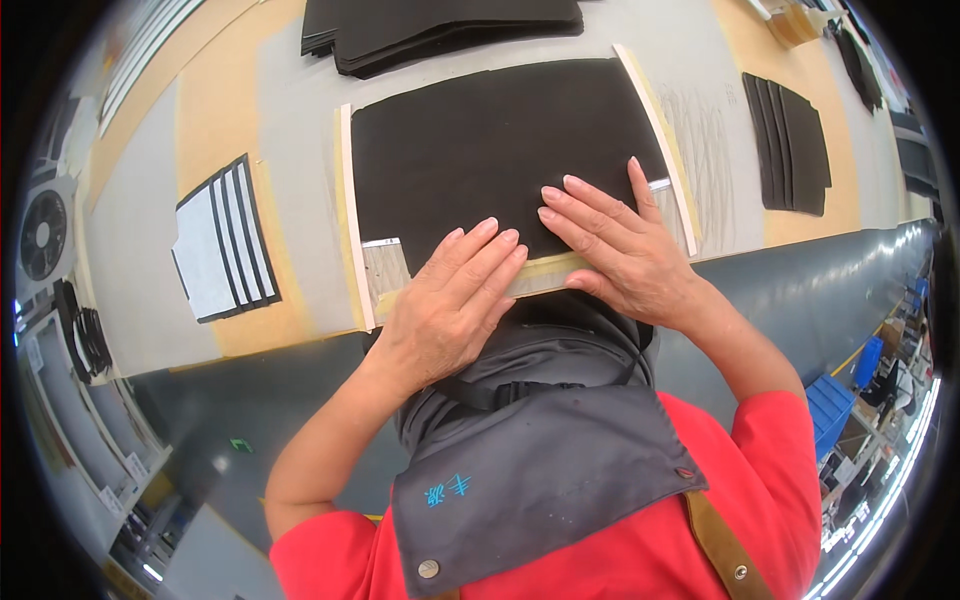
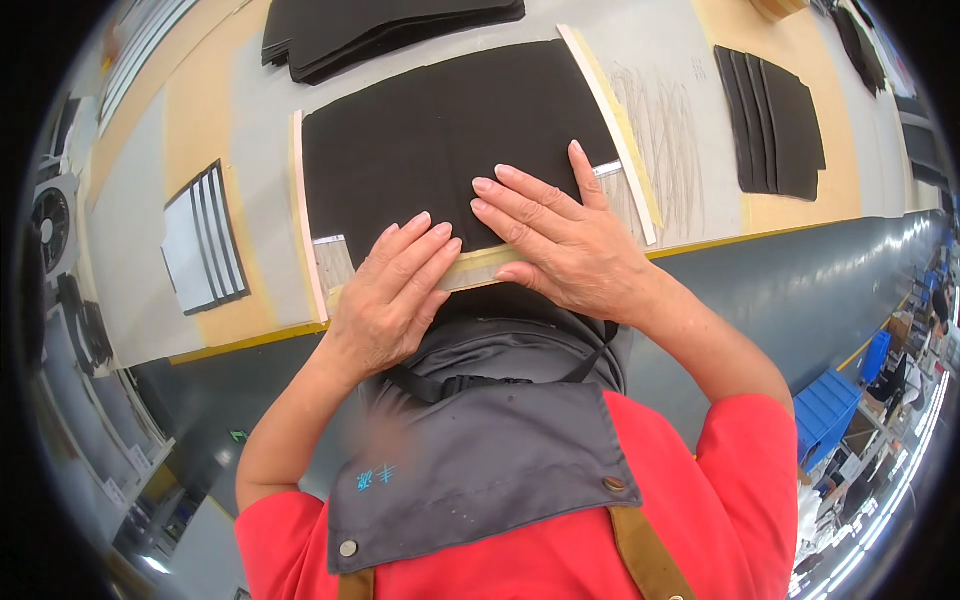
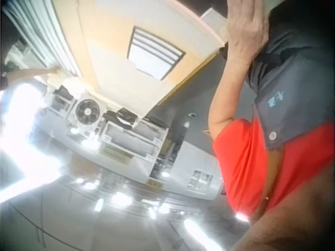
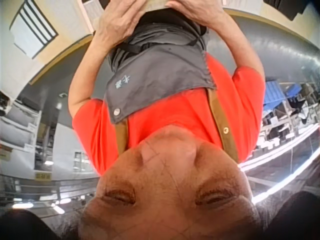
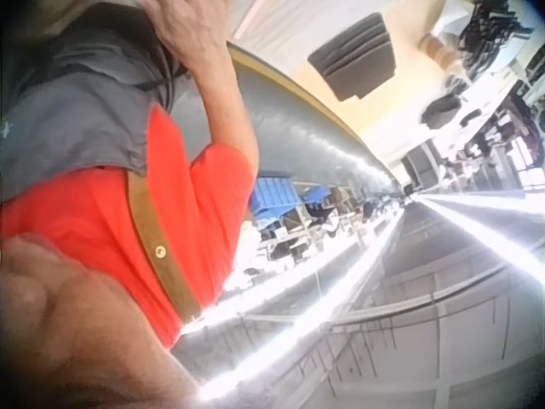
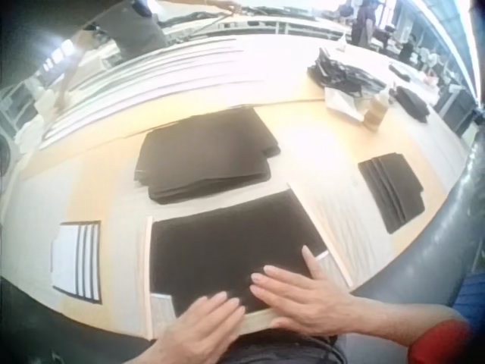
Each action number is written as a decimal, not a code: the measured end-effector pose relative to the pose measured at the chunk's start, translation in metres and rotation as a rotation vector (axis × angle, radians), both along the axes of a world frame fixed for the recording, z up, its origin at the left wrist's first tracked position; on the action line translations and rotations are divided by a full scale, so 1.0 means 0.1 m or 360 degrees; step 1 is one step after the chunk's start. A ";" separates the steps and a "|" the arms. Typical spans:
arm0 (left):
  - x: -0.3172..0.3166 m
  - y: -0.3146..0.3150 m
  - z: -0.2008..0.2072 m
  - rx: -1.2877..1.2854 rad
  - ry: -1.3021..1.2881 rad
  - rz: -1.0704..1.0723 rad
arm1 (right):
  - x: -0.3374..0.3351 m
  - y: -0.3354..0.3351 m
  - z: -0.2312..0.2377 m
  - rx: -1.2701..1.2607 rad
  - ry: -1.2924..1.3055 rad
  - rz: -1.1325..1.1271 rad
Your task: The person assembles black rectangular components by placing them onto a white template on a workbench. They repeatedly pick up a black piece, align it with the template, and press it down firmly with both hands to secure it. The person handles the parts one at a time, ensuring they are flat and properly positioned before moving to the next unit.
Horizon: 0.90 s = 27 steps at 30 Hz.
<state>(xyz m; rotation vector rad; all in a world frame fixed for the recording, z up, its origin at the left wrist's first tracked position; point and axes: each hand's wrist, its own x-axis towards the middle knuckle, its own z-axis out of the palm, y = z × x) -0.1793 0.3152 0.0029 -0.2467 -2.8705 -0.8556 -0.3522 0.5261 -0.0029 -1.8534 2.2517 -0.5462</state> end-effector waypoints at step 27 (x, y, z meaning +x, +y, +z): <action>0.07 0.28 -0.17 -0.0285 0.0013 0.0068 | -0.70 -0.87 0.02 0.0148 0.0330 0.0118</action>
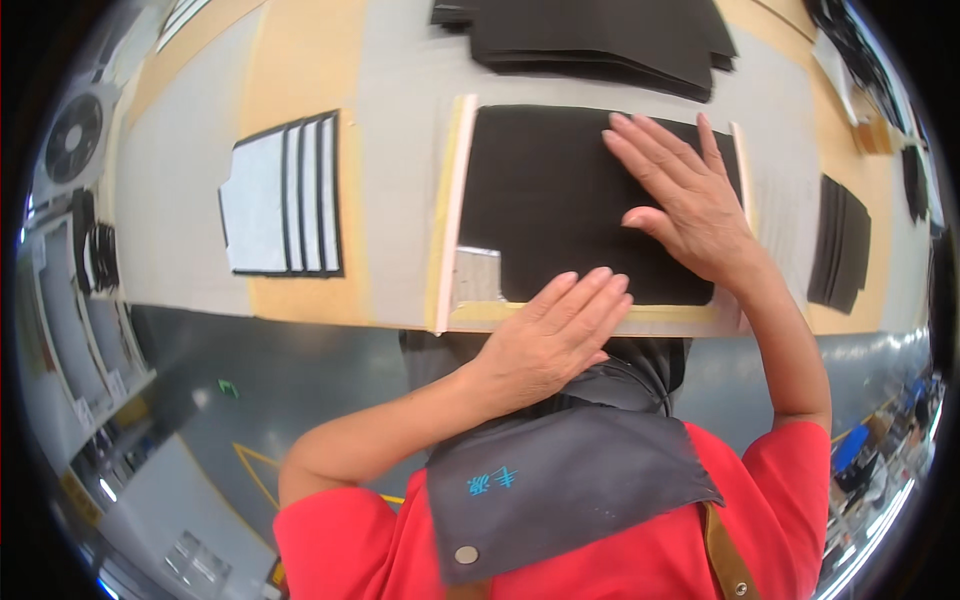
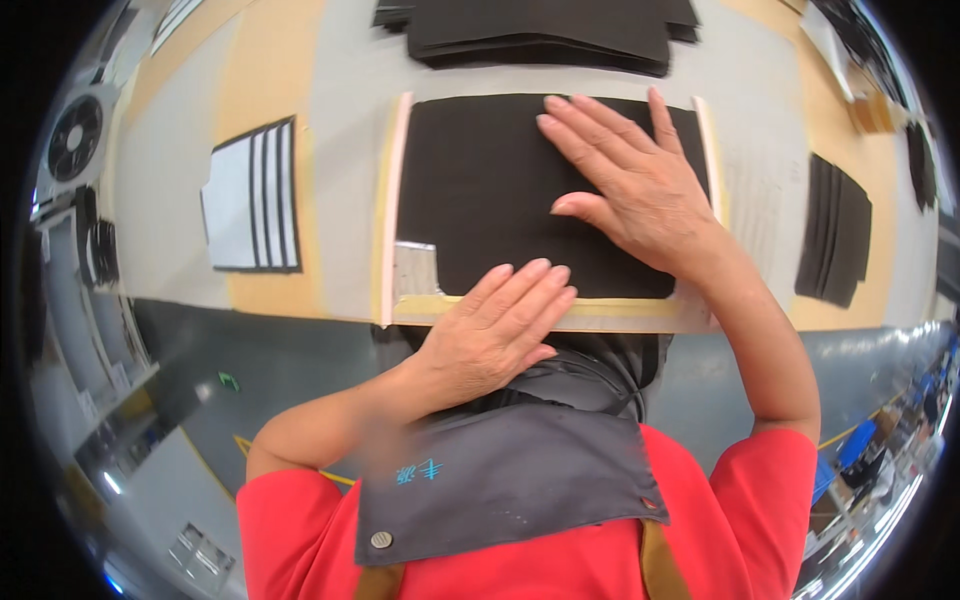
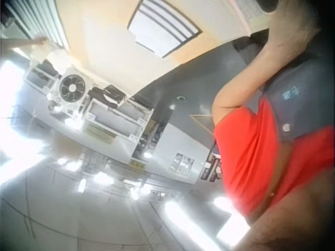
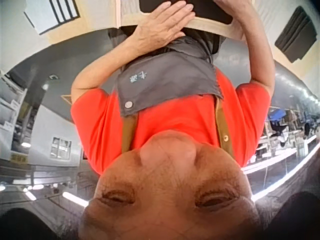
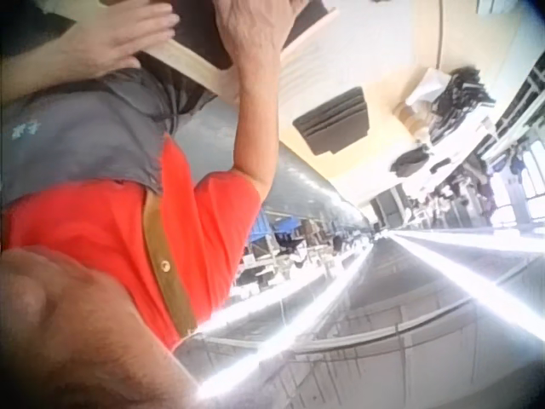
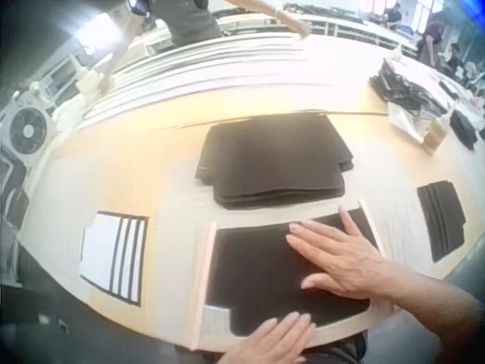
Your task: The person assembles black rectangular components by placing them onto a white template on a workbench. They repeatedly pick up a black piece, align it with the template, and press it down firmly with both hands to secure it. The person handles the parts one at a time, ensuring they are flat and properly positioned before moving to the next unit.
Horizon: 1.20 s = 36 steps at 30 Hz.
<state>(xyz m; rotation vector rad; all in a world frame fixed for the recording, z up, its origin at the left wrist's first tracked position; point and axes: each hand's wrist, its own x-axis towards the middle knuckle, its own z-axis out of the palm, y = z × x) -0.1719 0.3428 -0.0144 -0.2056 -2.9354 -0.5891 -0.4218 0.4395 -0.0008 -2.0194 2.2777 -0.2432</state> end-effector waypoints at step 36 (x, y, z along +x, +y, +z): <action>-0.05 -0.24 0.15 0.0229 0.0012 0.0051 | 0.02 0.00 -0.19 -0.0221 -0.0012 -0.0051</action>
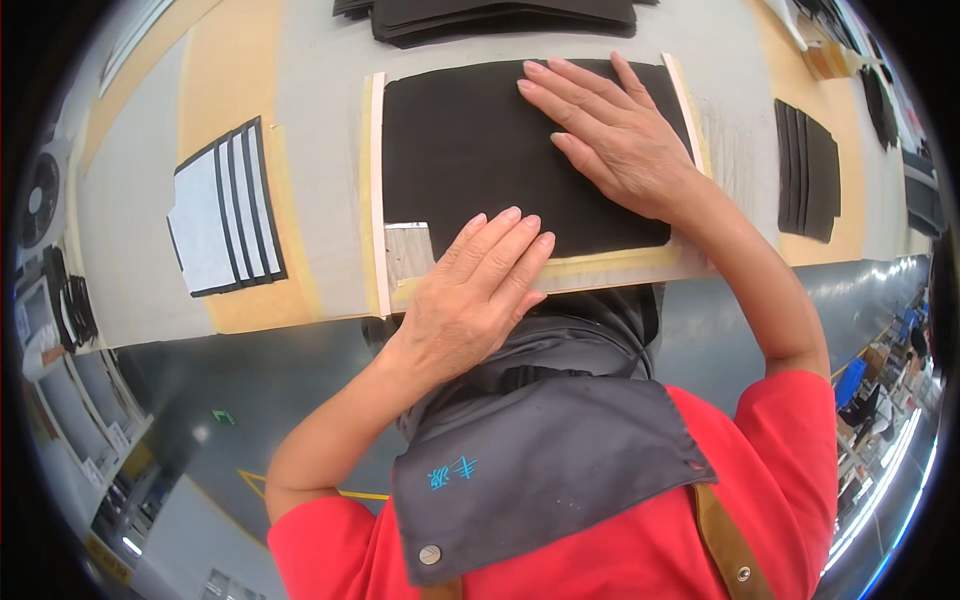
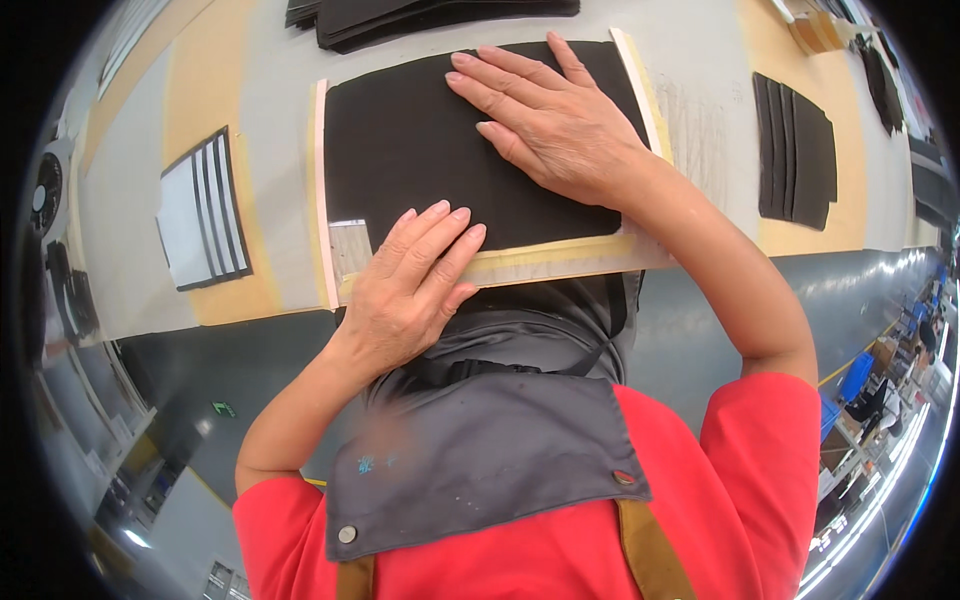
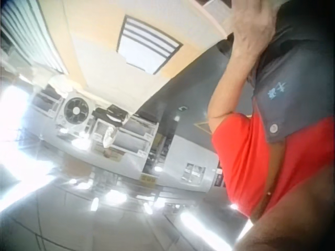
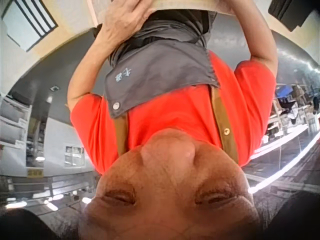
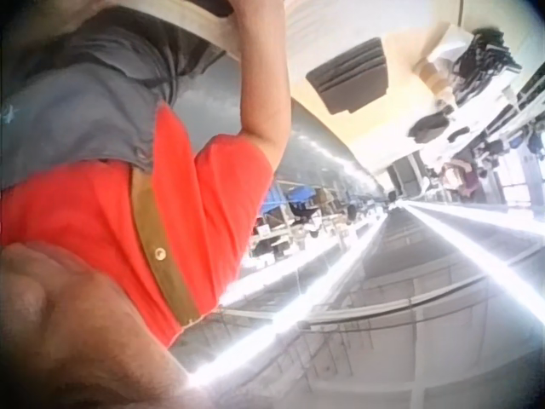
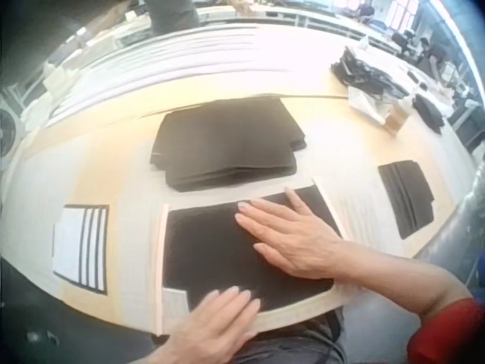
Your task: The person assembles black rectangular components by placing them onto a white template on a workbench. They repeatedly pick up a black piece, align it with the template, and press it down firmly with both hands to secure it. The person handles the parts one at a time, ensuring they are flat and properly positioned before moving to the next unit.
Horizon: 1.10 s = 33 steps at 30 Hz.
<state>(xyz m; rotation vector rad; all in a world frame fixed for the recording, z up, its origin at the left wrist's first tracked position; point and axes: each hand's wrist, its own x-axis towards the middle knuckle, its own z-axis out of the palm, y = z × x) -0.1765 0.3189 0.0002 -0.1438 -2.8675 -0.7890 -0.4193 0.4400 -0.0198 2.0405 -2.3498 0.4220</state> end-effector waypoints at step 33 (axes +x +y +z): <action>-1.08 -0.59 -0.20 0.0020 0.0302 0.0227 | 0.06 0.02 0.04 -0.0370 -0.0135 0.0079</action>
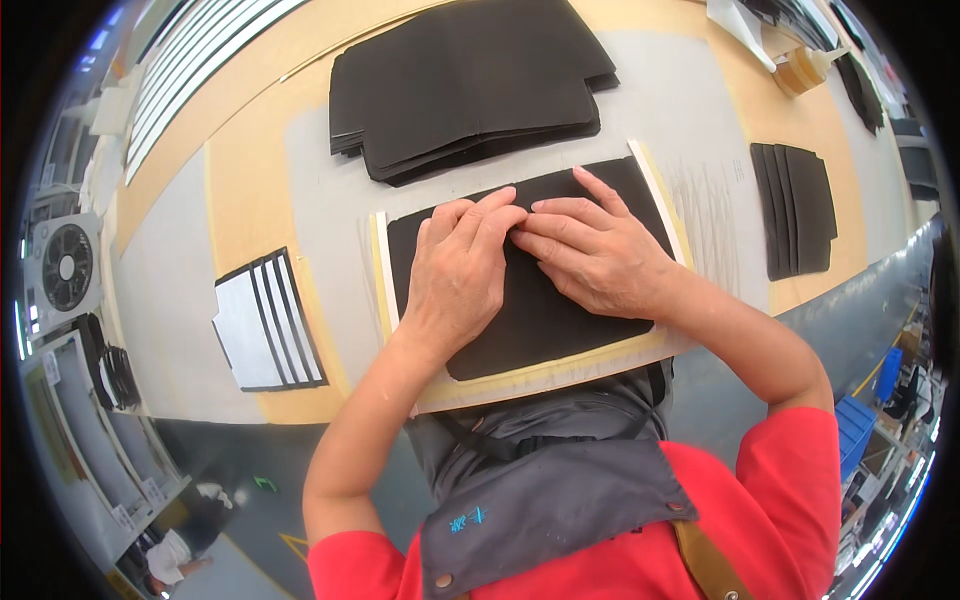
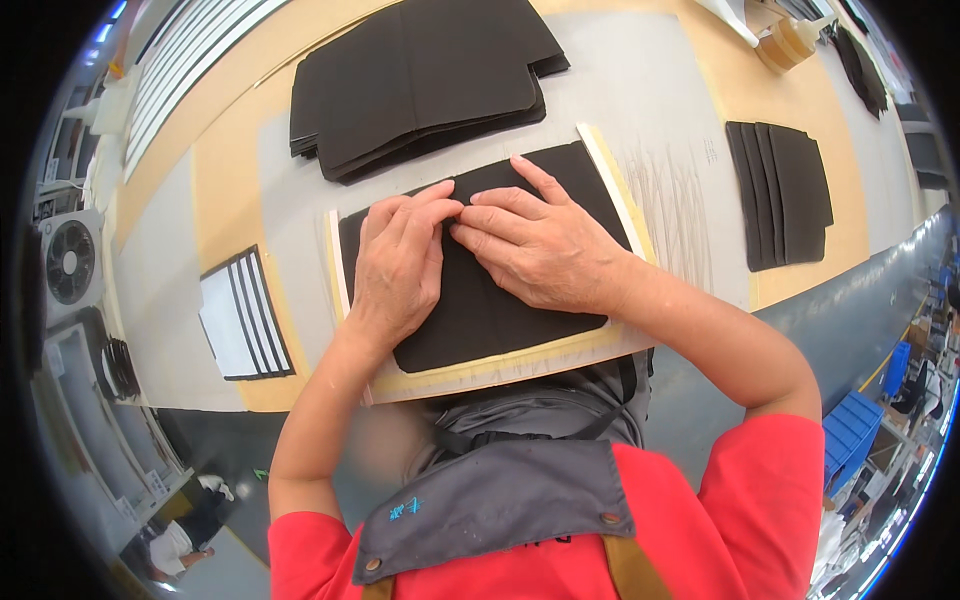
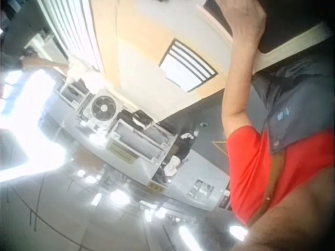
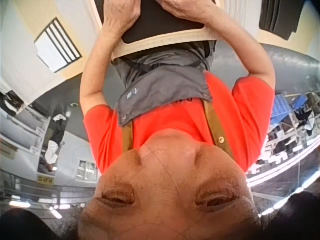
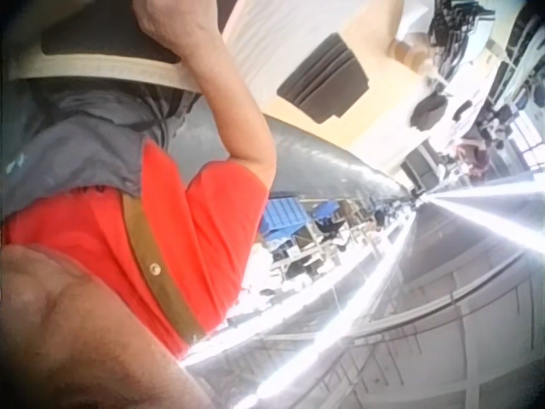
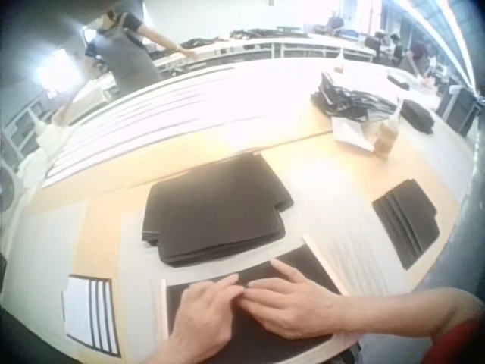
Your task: The person assembles black rectangular components by placing them onto a white template on a workbench. They repeatedly pick up a black piece, align it with the template, and press it down firmly with both hands to secure it. The person handles the parts one at a time, ensuring they are flat and properly positioned before moving to the next unit.
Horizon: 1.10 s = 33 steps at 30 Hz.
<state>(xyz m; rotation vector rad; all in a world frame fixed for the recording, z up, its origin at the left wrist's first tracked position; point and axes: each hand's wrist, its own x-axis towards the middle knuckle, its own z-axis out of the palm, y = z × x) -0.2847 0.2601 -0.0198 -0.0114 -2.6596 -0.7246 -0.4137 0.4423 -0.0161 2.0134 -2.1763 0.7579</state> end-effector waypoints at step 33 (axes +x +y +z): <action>0.00 0.00 -0.08 -0.0272 0.0198 0.0022 | 0.23 0.55 0.13 0.0395 0.0117 0.0616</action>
